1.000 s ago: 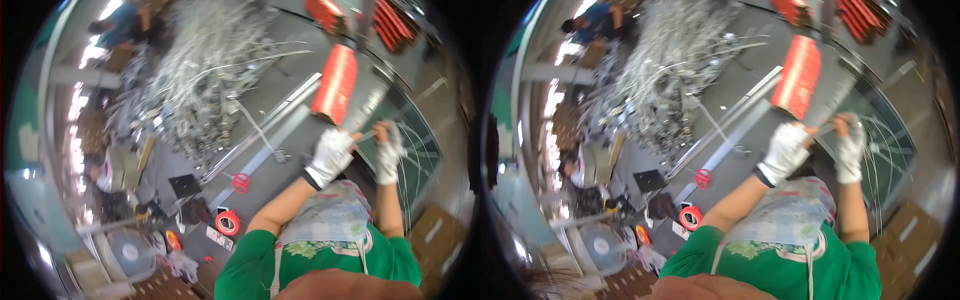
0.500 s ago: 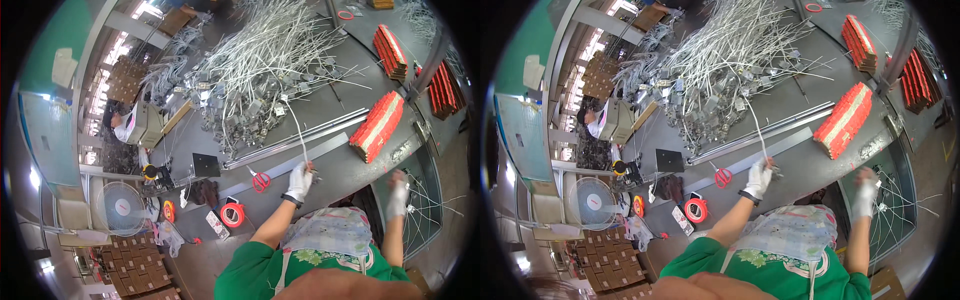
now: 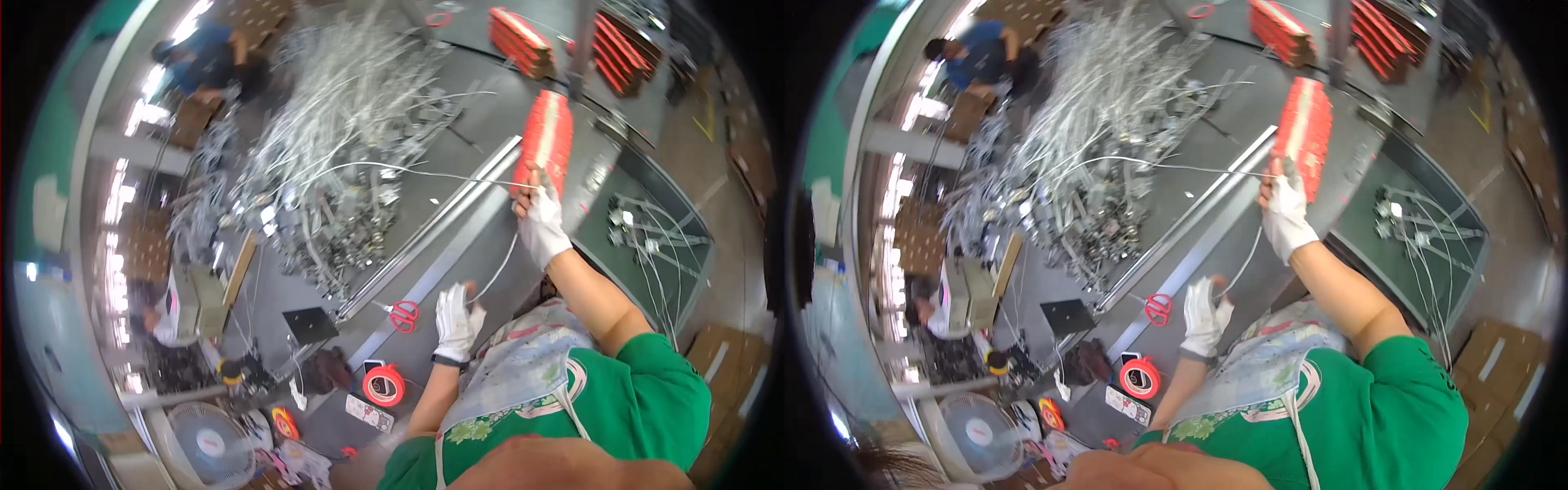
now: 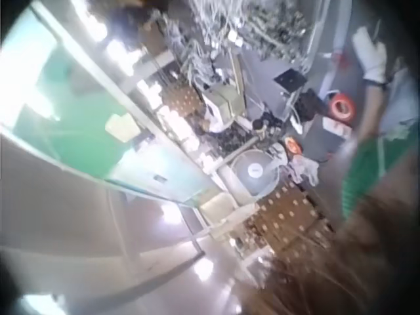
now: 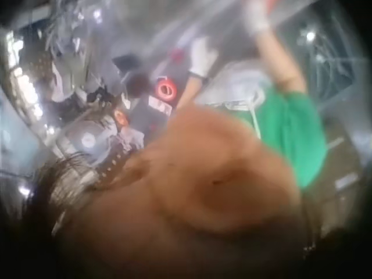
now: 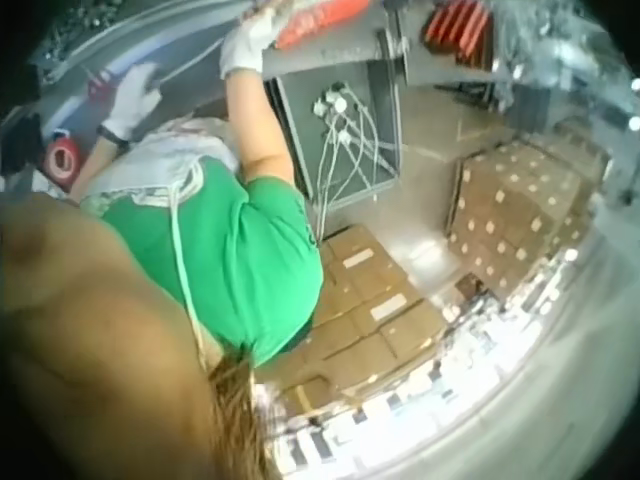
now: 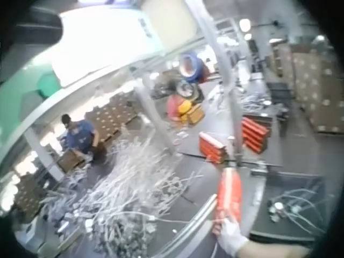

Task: Pulling individual electrical wires from a large bundle and organizing them on a workbench.

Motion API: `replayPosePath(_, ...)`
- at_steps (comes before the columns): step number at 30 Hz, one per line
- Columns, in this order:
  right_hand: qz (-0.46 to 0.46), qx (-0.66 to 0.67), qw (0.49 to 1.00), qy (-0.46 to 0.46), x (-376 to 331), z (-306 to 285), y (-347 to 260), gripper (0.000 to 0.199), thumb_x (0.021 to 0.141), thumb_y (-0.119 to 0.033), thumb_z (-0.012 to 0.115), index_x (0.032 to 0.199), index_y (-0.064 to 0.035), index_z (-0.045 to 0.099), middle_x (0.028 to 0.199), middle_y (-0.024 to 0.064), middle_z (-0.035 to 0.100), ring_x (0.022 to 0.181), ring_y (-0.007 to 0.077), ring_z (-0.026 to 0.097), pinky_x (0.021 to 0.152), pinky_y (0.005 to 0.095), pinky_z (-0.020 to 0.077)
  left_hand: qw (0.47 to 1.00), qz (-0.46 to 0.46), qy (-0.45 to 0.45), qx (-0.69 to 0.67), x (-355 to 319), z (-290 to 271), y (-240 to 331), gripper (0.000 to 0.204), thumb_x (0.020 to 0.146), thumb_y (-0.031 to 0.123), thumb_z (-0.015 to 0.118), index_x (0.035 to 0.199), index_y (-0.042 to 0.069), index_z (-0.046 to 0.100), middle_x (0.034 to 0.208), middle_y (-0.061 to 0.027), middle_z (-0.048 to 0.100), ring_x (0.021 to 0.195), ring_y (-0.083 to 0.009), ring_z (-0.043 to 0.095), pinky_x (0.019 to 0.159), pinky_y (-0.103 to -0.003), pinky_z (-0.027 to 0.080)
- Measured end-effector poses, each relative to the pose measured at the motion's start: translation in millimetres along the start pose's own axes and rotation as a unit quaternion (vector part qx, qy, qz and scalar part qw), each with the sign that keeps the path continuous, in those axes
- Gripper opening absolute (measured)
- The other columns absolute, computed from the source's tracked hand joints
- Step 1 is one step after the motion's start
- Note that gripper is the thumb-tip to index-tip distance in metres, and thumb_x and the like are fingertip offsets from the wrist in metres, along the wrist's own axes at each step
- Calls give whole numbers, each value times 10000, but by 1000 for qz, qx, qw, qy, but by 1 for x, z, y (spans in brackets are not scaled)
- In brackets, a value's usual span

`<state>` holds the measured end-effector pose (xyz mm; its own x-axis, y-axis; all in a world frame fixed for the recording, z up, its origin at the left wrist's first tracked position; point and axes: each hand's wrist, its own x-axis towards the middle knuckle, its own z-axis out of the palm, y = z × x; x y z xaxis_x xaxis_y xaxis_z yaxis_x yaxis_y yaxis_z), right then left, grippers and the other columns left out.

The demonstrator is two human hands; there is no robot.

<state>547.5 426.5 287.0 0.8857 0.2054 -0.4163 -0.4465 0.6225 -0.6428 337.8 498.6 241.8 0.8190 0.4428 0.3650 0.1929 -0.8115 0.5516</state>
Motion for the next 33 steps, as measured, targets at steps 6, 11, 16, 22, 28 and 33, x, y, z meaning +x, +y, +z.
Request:
replayPosePath(6, -82, 89, 991, 63, 45, -57, -20, 293, 924, -269, 449, 1179, -125, 432, 647, -24, 384, 456, 57, 298, 380, 199, 258, 937, -53, -152, -310, 68, 83, 53, 283, 813, 60, 547, 1090, 18, 581, 826, -61, 610, 733, -104, 540, 697, -241, 429)
replayPosePath(11, 101, 119, 985, 70, 103, -131, -48, 279, 918, -258, 458, 1158, -119, 432, 606, -31, 331, 469, 56, 268, 365, 186, 217, 924, -92, -224, -296, 71, 145, 75, 273, 834, 71, 530, 1099, 34, 586, 793, -36, 585, 702, -89, 507, 674, -227, 424)
replayPosePath(16, 301, 103, 948, 4, 132, -157, -72, 202, 914, -184, 413, 1094, -108, 465, 605, -23, 340, 470, 57, 267, 360, 174, 228, 912, -111, -286, -271, 80, 171, 78, 271, 847, 102, 536, 1102, 26, 584, 781, -50, 608, 689, -87, 537, 651, -223, 429)
replayPosePath(22, 333, 193, 923, -17, 163, -175, -81, 183, 903, -160, 433, 1073, -102, 471, 601, -30, 333, 474, 56, 278, 366, 172, 253, 922, -97, -242, -286, 99, 184, 95, 273, 845, 111, 548, 1101, 25, 590, 766, -50, 608, 670, -91, 534, 638, -228, 429)
replayPosePath(28, -7, 113, 993, 45, 152, -153, -83, 188, 889, -200, 511, 1003, -55, 471, 657, 7, 405, 502, 86, 333, 445, 200, 332, 919, -143, -265, -254, 107, 187, 91, 290, 848, 141, 549, 1112, 27, 586, 781, -74, 611, 667, -99, 521, 622, -251, 429)
replayPosePath(33, 127, 219, 965, 65, 179, -186, -81, 191, 896, -152, 486, 1048, -40, 460, 653, 5, 401, 542, 85, 356, 489, 197, 343, 951, -63, -244, -177, 112, 194, 104, 239, 789, 61, 601, 1023, 22, 631, 770, -89, 592, 704, -164, 573, 636, -274, 451)
